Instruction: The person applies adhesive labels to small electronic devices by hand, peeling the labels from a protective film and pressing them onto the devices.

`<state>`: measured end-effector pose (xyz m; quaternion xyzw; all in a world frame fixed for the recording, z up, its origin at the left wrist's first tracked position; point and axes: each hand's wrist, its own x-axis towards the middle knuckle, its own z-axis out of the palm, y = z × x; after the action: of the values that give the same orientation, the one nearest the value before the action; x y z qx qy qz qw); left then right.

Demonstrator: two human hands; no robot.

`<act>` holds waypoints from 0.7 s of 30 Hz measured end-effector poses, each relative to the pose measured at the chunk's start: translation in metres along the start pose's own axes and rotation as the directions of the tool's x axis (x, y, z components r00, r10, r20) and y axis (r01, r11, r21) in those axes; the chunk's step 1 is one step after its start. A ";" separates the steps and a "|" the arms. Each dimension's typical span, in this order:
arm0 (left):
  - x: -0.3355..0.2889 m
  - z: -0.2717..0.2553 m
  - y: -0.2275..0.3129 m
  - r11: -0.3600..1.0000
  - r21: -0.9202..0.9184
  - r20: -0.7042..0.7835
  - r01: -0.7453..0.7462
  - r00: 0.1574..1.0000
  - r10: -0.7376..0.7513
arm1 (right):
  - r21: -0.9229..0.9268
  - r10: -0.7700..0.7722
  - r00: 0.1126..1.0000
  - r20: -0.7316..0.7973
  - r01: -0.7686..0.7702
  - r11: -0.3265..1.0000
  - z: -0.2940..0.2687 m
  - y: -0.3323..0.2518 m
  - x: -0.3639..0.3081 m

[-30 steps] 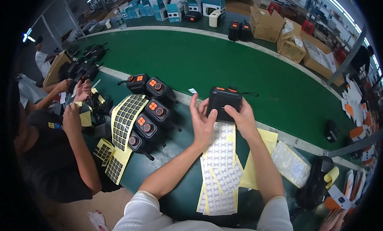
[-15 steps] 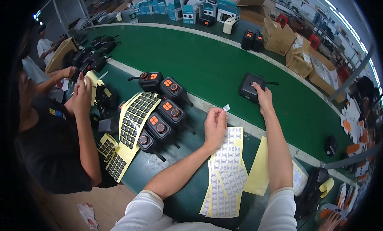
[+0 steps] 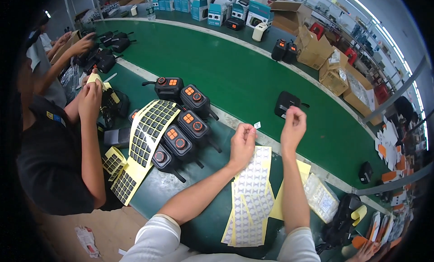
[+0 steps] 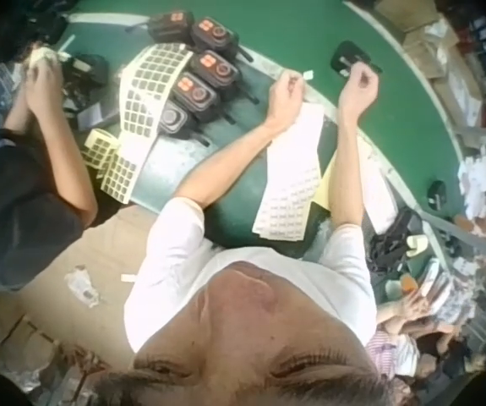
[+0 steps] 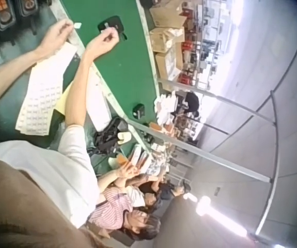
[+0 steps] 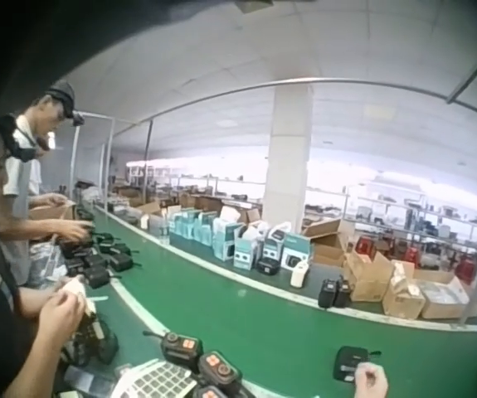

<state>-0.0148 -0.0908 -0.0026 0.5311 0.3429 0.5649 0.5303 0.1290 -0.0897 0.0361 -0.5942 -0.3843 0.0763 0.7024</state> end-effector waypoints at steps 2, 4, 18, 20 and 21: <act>-0.001 -0.001 0.003 1.000 0.000 -0.006 -0.014 1.000 0.014 | 0.130 -0.031 0.995 0.094 0.019 0.991 0.010 -0.008 -0.025; -0.002 0.001 0.006 1.000 0.003 0.023 0.016 1.000 -0.016 | 0.210 0.072 0.983 0.171 -0.107 0.972 0.011 -0.011 -0.043; -0.004 0.003 0.005 1.000 0.000 0.049 0.014 0.999 -0.014 | 0.212 -0.063 0.951 0.301 -0.002 0.977 0.010 0.010 -0.062; -0.004 0.005 0.006 0.978 -0.136 0.013 0.157 0.988 -0.157 | 0.208 -0.043 0.962 0.269 -0.014 0.978 0.009 0.009 -0.062; -0.002 0.004 0.003 0.967 -0.195 0.006 0.167 0.986 -0.169 | 0.229 -0.007 0.961 0.277 -0.059 0.972 0.010 0.006 -0.062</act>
<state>-0.0121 -0.0938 0.0008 0.4427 0.3327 0.5518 0.6236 0.0819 -0.1148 0.0030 -0.4954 -0.4587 0.2125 0.7064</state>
